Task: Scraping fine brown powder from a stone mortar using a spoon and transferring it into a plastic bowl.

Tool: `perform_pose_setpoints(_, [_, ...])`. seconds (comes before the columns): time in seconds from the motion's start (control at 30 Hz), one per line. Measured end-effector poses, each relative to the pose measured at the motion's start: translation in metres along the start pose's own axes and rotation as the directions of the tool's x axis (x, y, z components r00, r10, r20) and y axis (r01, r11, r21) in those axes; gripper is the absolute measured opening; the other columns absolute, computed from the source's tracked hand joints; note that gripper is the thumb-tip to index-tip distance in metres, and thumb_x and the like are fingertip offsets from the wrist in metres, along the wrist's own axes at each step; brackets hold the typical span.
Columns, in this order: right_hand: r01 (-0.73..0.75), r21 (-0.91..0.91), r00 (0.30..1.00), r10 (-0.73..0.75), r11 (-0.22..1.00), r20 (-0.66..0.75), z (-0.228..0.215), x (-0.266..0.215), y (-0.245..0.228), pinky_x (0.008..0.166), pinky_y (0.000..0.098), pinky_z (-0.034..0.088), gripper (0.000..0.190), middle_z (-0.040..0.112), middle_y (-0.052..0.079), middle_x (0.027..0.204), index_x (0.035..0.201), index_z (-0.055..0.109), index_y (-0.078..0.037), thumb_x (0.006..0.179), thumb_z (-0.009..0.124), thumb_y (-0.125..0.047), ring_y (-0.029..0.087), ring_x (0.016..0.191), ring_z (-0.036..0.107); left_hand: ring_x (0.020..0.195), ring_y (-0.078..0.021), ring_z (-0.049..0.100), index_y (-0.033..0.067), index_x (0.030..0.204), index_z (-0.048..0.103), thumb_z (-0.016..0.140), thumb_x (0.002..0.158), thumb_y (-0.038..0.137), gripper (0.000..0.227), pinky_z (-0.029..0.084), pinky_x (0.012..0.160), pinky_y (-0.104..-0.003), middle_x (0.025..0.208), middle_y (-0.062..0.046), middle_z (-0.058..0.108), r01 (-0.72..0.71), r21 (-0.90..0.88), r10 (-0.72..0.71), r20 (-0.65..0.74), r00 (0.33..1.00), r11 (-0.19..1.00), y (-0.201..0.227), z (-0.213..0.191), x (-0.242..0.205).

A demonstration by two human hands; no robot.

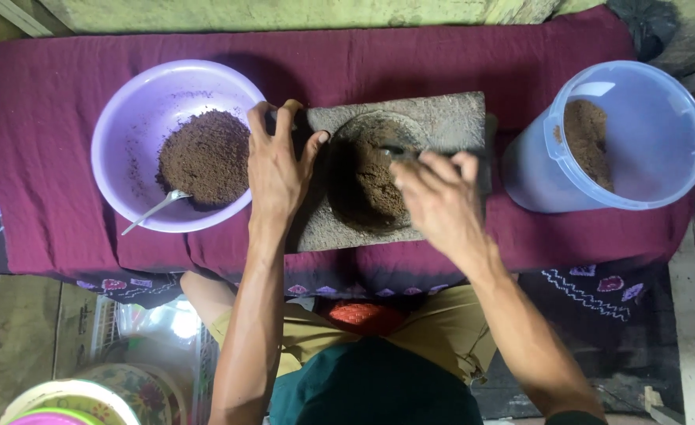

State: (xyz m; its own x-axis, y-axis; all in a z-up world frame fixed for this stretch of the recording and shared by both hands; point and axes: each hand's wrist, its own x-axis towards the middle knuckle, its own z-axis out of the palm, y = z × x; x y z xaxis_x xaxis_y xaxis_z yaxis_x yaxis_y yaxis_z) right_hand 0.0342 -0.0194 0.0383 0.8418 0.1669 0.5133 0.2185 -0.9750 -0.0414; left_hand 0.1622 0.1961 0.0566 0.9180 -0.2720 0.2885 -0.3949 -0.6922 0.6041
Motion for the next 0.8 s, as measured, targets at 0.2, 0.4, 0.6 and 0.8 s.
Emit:
perform_pose_setpoints(0.2, [-0.019,0.028,0.999,0.018,0.999,0.026,-0.031,0.010,0.011,0.098,0.0447,0.032,0.025,0.078,0.006,0.102,0.126,0.070,-0.019,0.102,0.065,-0.012,0.023,0.110,0.067,0.108,-0.0576,0.062,0.0130,0.132,0.051,0.069,0.101,0.039,0.044,0.062,0.076,-0.067,0.131,-0.020,0.038,-0.022,0.043,0.022,0.012,1.000,0.999,-0.004,0.003,0.000])
perform_pose_setpoints(0.4, [0.021,0.138,0.997,-0.030,0.990,0.070,0.011,0.018,-0.001,0.097,0.0420,0.034,0.020,0.079,0.003,0.095,0.116,0.071,-0.023,0.099,0.065,-0.014,0.020,0.104,0.070,0.111,-0.0594,0.059,0.0143,0.134,0.050,0.070,0.100,0.038,0.046,0.060,0.081,-0.071,0.132,-0.021,0.037,-0.006,-0.003,0.006,0.004,1.000,1.000,-0.007,0.003,0.000])
perform_pose_setpoints(0.6, [0.061,0.141,0.993,-0.074,0.988,0.089,-0.027,0.027,0.022,0.097,0.0398,0.038,0.021,0.077,0.001,0.102,0.122,0.066,-0.023,0.103,0.058,-0.018,0.018,0.110,0.069,0.111,-0.0598,0.060,0.0189,0.135,0.049,0.068,0.098,0.043,0.049,0.058,0.083,-0.071,0.135,-0.016,0.039,0.016,0.011,-0.016,0.020,1.000,1.000,-0.008,0.005,-0.002])
perform_pose_setpoints(0.8, [0.008,0.331,0.978,-0.077,0.944,0.196,0.016,0.024,0.012,0.099,0.0423,0.040,0.024,0.079,0.008,0.101,0.119,0.072,-0.018,0.105,0.056,-0.008,0.024,0.109,0.070,0.110,-0.0580,0.060,0.0190,0.135,0.049,0.068,0.098,0.042,0.047,0.059,0.082,-0.070,0.134,-0.015,0.037,0.039,0.021,-0.039,0.037,0.999,0.999,-0.004,0.003,-0.001])
